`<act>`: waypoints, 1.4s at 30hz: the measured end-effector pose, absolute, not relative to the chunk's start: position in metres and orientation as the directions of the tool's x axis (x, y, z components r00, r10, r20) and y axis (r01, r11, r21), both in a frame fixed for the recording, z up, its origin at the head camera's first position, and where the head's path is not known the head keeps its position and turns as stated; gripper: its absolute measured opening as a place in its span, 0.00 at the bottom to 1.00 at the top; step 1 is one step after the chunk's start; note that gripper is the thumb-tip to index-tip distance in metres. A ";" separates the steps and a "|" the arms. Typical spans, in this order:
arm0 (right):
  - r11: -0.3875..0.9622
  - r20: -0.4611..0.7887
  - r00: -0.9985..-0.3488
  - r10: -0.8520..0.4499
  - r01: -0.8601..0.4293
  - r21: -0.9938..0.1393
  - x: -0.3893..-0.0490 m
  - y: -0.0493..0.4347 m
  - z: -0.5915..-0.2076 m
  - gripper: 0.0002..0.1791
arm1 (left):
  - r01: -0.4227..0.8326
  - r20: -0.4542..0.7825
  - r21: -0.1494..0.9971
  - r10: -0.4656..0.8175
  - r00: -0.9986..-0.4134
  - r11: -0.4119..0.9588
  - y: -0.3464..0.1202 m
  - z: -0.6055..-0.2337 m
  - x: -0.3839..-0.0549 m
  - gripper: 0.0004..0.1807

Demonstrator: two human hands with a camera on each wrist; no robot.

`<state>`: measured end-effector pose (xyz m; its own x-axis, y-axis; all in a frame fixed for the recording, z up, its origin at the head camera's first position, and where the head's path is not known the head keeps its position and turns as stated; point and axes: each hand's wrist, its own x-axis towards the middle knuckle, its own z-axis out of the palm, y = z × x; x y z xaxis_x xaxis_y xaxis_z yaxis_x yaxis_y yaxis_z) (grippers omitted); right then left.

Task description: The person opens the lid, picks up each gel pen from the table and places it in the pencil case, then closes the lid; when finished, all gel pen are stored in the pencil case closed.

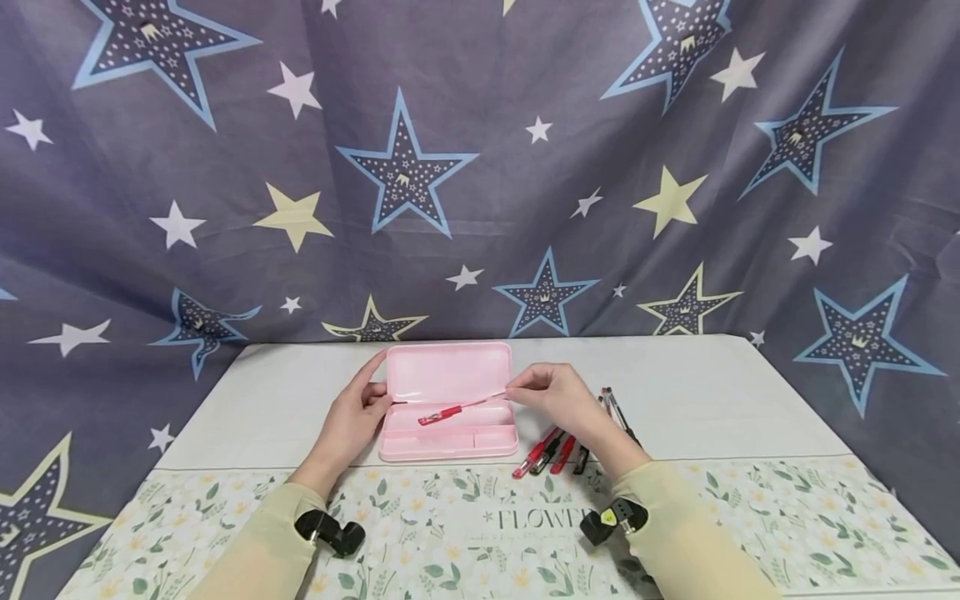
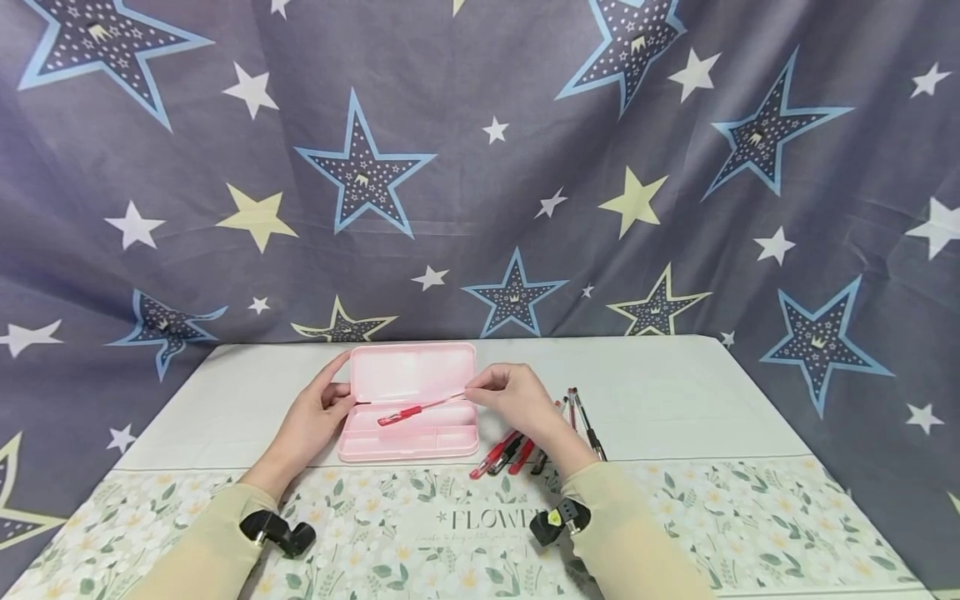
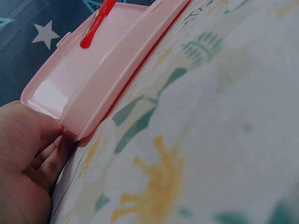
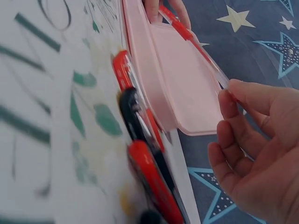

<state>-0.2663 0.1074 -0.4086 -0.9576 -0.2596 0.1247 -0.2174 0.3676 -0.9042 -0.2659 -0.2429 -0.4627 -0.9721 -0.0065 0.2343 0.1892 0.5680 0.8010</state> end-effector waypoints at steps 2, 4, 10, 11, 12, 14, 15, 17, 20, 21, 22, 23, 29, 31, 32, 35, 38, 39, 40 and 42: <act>0.354 0.129 -0.958 -0.255 -0.217 -0.910 -0.268 0.103 -0.411 0.03 | 0.191 0.237 0.801 -0.008 -0.972 0.568 -0.243 -0.463 -0.266 0.42; 0.353 0.125 -0.962 -0.245 -0.208 -0.912 -0.269 0.098 -0.412 0.02 | 0.193 0.240 0.800 -0.007 -0.971 0.568 -0.244 -0.463 -0.267 0.42; 0.354 0.126 -0.966 -0.227 -0.202 -0.913 -0.271 0.085 -0.418 0.03 | 0.188 0.233 0.809 -0.010 -0.973 0.557 -0.244 -0.463 -0.266 0.42; 0.357 0.129 -0.965 -0.227 -0.206 -0.911 -0.271 0.083 -0.419 0.03 | 0.186 0.231 0.811 -0.011 -0.973 0.554 -0.244 -0.464 -0.266 0.42; 0.366 0.135 -0.965 -0.226 -0.213 -0.906 -0.271 0.082 -0.419 0.03 | 0.186 0.231 0.813 -0.011 -0.973 0.552 -0.243 -0.464 -0.266 0.42; 0.388 0.147 -0.961 -0.233 -0.231 -0.892 -0.270 0.078 -0.421 0.04 | 0.187 0.232 0.813 -0.011 -0.973 0.551 -0.243 -0.464 -0.266 0.42; 0.398 0.146 -0.960 -0.237 -0.233 -0.887 -0.270 0.077 -0.422 0.04 | 0.189 0.233 0.813 -0.011 -0.972 0.551 -0.243 -0.464 -0.266 0.42; 0.429 0.142 -0.958 -0.248 -0.239 -0.871 -0.271 0.075 -0.423 0.05 | 0.190 0.235 0.812 -0.011 -0.972 0.552 -0.243 -0.464 -0.265 0.42; 0.464 0.139 -0.956 -0.260 -0.250 -0.850 -0.272 0.073 -0.426 0.06 | 0.187 0.233 0.814 -0.015 -0.972 0.550 -0.243 -0.464 -0.265 0.42; 0.476 0.138 -0.955 -0.263 -0.253 -0.842 -0.272 0.072 -0.427 0.07 | 0.185 0.232 0.815 -0.016 -0.973 0.549 -0.244 -0.465 -0.265 0.42; 0.492 0.141 -0.954 -0.266 -0.260 -0.831 -0.273 0.072 -0.427 0.07 | 0.185 0.232 0.817 -0.018 -0.973 0.547 -0.244 -0.465 -0.265 0.42; 0.505 0.146 -0.952 -0.269 -0.268 -0.820 -0.273 0.072 -0.427 0.08 | 0.184 0.232 0.817 -0.019 -0.972 0.546 -0.244 -0.465 -0.265 0.42; 0.583 0.175 -0.940 -0.293 -0.320 -0.747 -0.272 0.072 -0.428 0.12 | 0.189 0.238 0.811 -0.016 -0.971 0.553 -0.243 -0.465 -0.265 0.42; 0.597 0.185 -0.936 -0.299 -0.335 -0.729 -0.272 0.072 -0.428 0.12 | 0.187 0.237 0.811 -0.020 -0.971 0.554 -0.242 -0.465 -0.265 0.42; 0.602 0.187 -0.935 -0.301 -0.338 -0.723 -0.272 0.072 -0.428 0.12 | 0.186 0.237 0.811 -0.021 -0.971 0.554 -0.242 -0.465 -0.265 0.43; 0.622 0.190 -0.933 -0.305 -0.346 -0.702 -0.273 0.071 -0.429 0.12 | 0.181 0.233 0.812 -0.024 -0.972 0.555 -0.241 -0.464 -0.264 0.43; 0.644 0.189 -0.934 -0.303 -0.347 -0.682 -0.274 0.070 -0.428 0.12 | 0.177 0.228 0.812 -0.022 -0.973 0.556 -0.241 -0.463 -0.264 0.43; 0.649 0.191 -0.933 -0.304 -0.349 -0.676 -0.274 0.070 -0.428 0.12 | 0.177 0.227 0.812 -0.021 -0.974 0.556 -0.241 -0.463 -0.264 0.42; 0.654 0.193 -0.933 -0.305 -0.353 -0.670 -0.274 0.070 -0.428 0.12 | 0.177 0.227 0.812 -0.021 -0.974 0.556 -0.241 -0.463 -0.263 0.42; 0.663 0.198 -0.931 -0.308 -0.359 -0.657 -0.275 0.070 -0.428 0.12 | 0.175 0.225 0.813 -0.022 -0.974 0.556 -0.241 -0.462 -0.263 0.42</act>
